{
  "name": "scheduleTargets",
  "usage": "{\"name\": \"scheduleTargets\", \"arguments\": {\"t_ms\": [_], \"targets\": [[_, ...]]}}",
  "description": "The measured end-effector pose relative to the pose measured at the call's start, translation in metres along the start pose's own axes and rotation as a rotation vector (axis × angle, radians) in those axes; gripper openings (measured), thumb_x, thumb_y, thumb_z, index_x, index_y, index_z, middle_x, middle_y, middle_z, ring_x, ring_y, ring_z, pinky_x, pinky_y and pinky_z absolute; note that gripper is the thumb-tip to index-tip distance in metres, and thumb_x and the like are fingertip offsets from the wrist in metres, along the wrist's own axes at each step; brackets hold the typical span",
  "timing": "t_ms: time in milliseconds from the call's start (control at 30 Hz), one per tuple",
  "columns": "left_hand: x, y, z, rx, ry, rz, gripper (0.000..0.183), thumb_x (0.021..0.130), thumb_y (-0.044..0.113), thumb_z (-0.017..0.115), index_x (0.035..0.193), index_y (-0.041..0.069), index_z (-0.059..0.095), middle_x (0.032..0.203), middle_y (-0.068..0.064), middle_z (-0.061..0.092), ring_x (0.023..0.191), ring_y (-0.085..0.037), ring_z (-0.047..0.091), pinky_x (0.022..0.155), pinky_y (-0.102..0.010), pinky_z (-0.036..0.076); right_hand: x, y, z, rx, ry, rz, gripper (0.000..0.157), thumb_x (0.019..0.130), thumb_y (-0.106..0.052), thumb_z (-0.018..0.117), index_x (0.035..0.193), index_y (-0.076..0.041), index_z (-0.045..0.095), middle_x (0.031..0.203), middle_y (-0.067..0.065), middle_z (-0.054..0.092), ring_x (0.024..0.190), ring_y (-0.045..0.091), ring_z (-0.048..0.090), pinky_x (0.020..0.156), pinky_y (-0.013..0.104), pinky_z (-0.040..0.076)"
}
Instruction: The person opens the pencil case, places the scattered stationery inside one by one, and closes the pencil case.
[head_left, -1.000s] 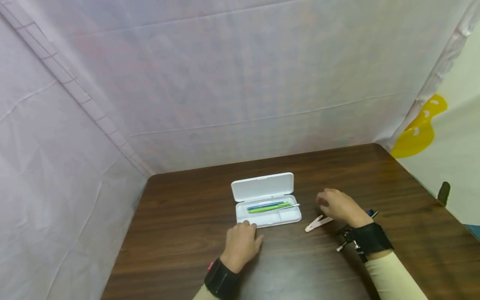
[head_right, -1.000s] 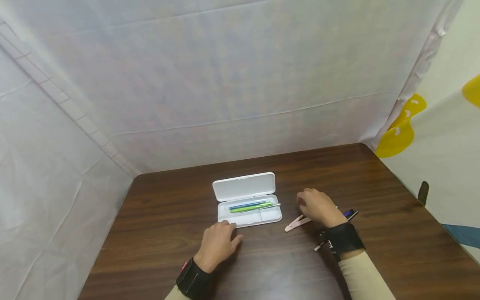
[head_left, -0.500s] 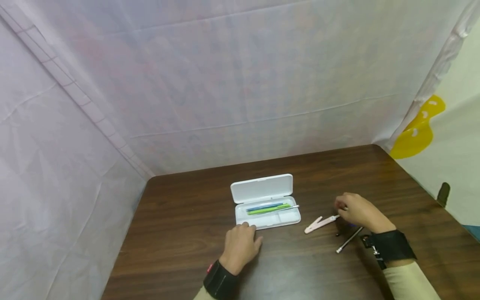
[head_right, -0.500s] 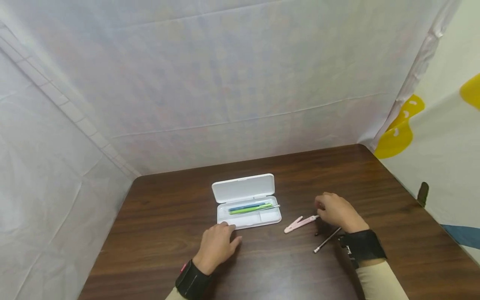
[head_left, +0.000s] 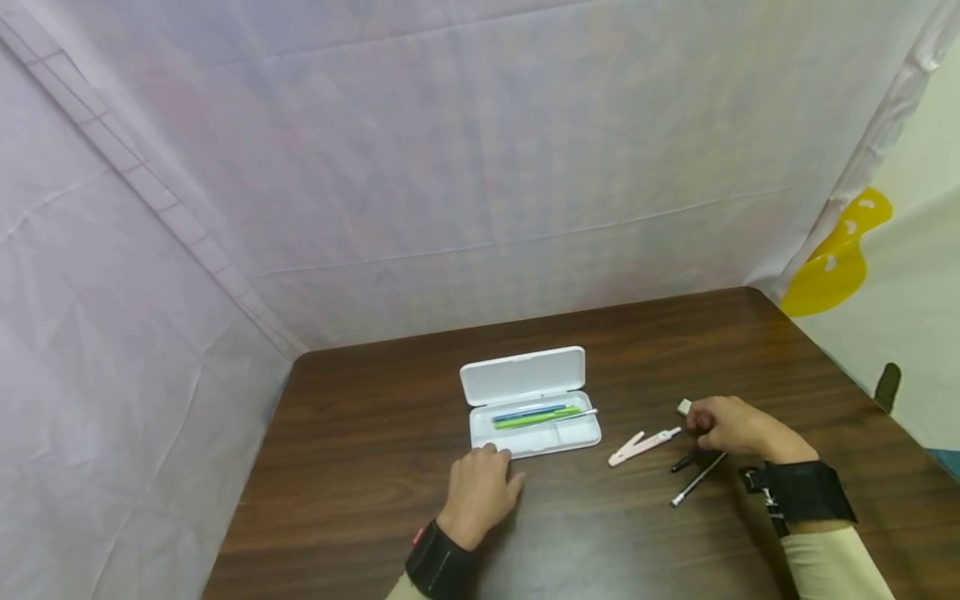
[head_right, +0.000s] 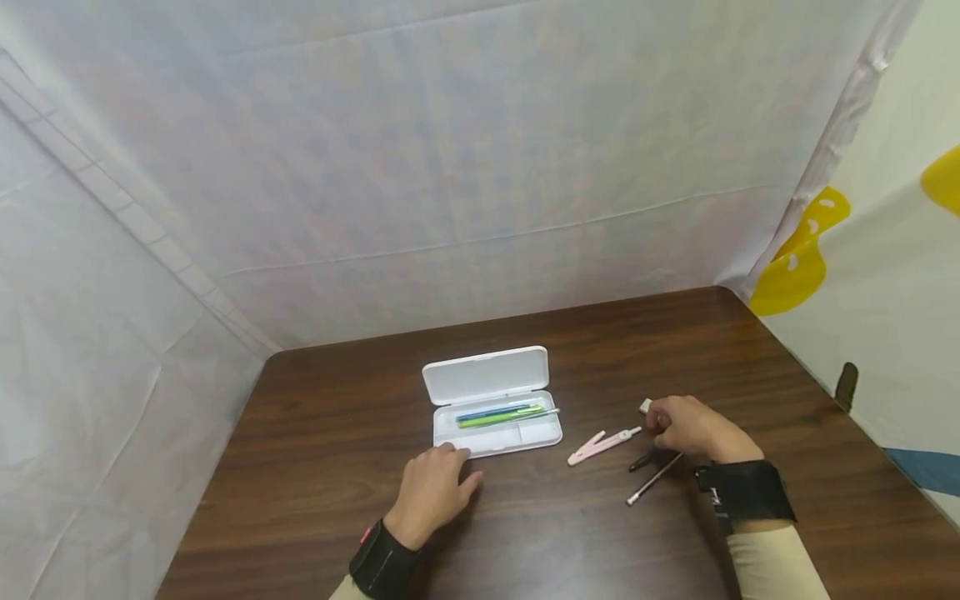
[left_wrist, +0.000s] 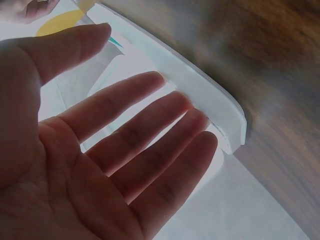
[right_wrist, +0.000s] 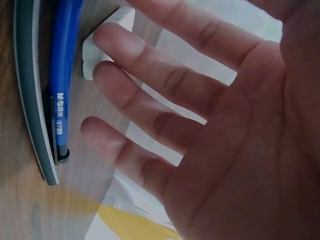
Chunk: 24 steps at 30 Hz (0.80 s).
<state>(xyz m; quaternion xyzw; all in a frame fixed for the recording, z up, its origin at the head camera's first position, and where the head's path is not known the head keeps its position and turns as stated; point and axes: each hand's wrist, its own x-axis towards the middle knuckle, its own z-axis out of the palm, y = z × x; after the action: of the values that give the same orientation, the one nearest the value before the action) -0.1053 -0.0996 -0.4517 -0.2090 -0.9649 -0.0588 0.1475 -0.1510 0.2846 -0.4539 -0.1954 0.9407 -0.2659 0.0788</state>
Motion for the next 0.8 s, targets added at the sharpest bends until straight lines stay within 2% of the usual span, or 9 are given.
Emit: {"name": "scheduleTargets", "arguments": {"t_ms": [367, 533, 800], "targets": [[0.0017, -0.0002, -0.0019, 0.005, -0.015, -0.005, 0.030, 0.075, 0.038, 0.071, 0.072, 0.008, 0.069, 0.067, -0.007, 0.062, 0.058, -0.024, 0.060, 0.044, -0.037, 0.047, 0.0020, 0.0014, -0.0010, -0.080, 0.053, -0.053, 0.024, 0.058, 0.001, 0.069, 0.077, -0.010, 0.061, 0.069, -0.001, 0.048, 0.066, 0.014, 0.043, 0.060, 0.033, 0.037], [0.0014, 0.0000, -0.0021, 0.009, -0.015, -0.004, 0.030, 0.076, 0.038, 0.071, 0.072, 0.008, 0.069, 0.068, -0.007, 0.063, 0.058, -0.024, 0.060, 0.044, -0.037, 0.047, 0.0011, 0.0016, -0.0008, -0.085, 0.035, -0.039, 0.023, 0.058, 0.001, 0.069, 0.077, -0.010, 0.062, 0.070, -0.001, 0.048, 0.066, 0.014, 0.043, 0.059, 0.033, 0.036], [0.0014, 0.0001, -0.0013, 0.006, -0.009, -0.006, 0.030, 0.075, 0.037, 0.071, 0.072, 0.008, 0.068, 0.067, -0.008, 0.063, 0.059, -0.025, 0.061, 0.045, -0.038, 0.047, -0.0008, 0.0014, 0.0008, -0.037, -0.027, 0.031, 0.022, 0.059, 0.002, 0.068, 0.076, -0.010, 0.061, 0.068, -0.001, 0.047, 0.064, 0.014, 0.043, 0.058, 0.032, 0.037]]}}
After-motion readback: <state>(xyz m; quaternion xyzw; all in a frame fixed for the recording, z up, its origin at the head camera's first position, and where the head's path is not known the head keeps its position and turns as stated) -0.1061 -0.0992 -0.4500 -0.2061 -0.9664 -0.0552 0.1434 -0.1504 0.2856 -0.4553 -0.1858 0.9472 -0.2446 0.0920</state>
